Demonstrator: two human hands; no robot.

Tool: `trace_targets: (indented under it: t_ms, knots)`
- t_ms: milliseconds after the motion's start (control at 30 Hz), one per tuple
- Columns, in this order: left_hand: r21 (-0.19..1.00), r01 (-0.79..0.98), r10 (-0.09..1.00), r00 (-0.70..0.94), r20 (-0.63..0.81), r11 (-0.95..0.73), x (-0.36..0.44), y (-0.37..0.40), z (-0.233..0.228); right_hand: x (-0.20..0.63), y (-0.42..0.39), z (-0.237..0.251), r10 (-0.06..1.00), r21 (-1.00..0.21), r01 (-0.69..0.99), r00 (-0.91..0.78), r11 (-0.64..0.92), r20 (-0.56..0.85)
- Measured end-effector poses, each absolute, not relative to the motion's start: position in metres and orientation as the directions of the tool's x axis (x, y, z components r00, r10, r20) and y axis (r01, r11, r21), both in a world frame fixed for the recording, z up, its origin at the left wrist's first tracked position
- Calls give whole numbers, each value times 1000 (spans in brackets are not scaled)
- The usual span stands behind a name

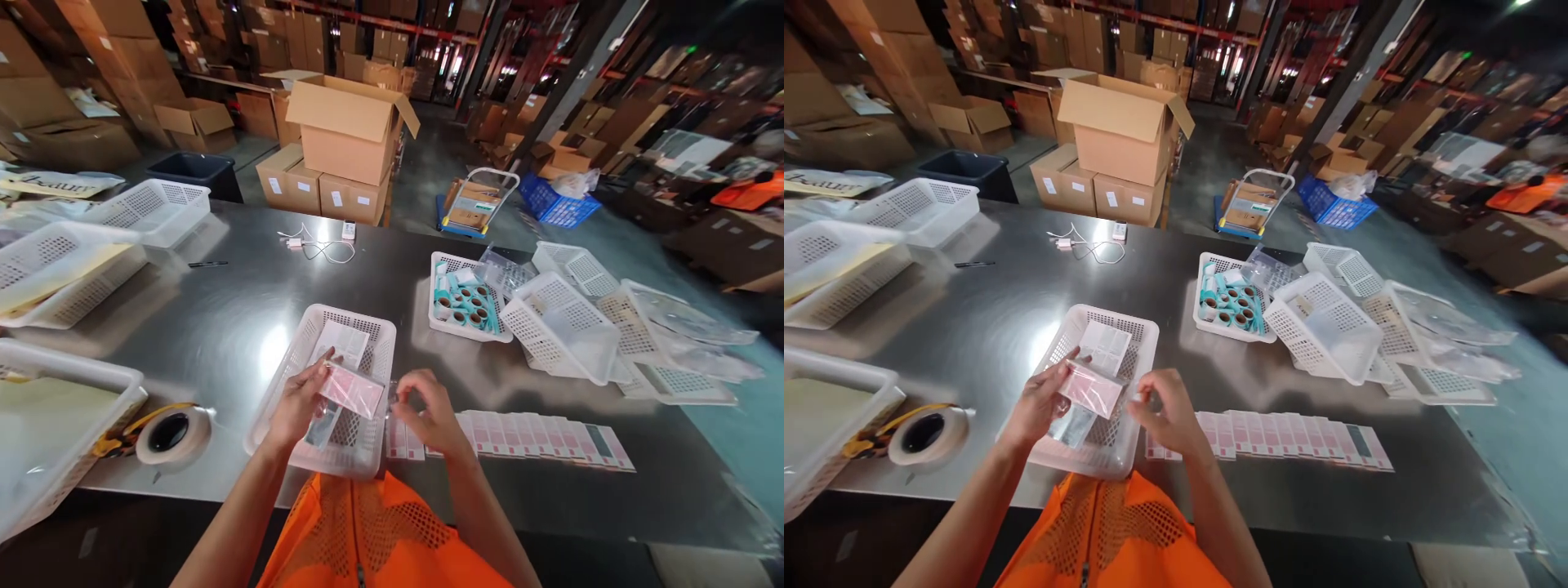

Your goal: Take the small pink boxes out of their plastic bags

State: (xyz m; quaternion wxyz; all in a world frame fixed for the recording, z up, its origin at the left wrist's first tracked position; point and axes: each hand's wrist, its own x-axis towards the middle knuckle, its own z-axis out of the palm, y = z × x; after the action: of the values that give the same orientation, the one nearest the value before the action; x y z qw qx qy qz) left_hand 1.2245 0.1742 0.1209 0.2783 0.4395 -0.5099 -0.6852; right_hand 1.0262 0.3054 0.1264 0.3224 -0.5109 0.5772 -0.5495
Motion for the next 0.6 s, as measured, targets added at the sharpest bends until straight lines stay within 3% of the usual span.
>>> trace_targets:
  t_ms: [67, 100, 267, 400, 500, 600]
  knots:
    - [965, -221, -915, -343, -212, -141, 1223, 176, 118, 1031, 309, 123, -928, -845, -534, -319, 9, 192]
    - [956, -281, -945, -286, -162, -79, 1223, 177, 115, 1036, 310, 119, -920, -820, -569, -351, 61, 175]
    - [886, -462, -998, -68, 16, 46, 1219, 182, 107, 1079, 306, 81, -922, -990, -118, -386, 78, -27]
    - [863, -503, -998, 2, 64, 54, 1211, 190, 104, 1106, 295, 57, -866, -941, 338, -460, 33, -195]
    - [888, -459, -999, 1, 34, 30, 1215, 182, 105, 1091, 296, 52, -807, -912, 408, -549, -34, -215]
    - [960, -279, -993, 118, 8, -25, 1242, 157, 111, 1041, 312, 50, -743, -926, 376, -633, -47, -219]
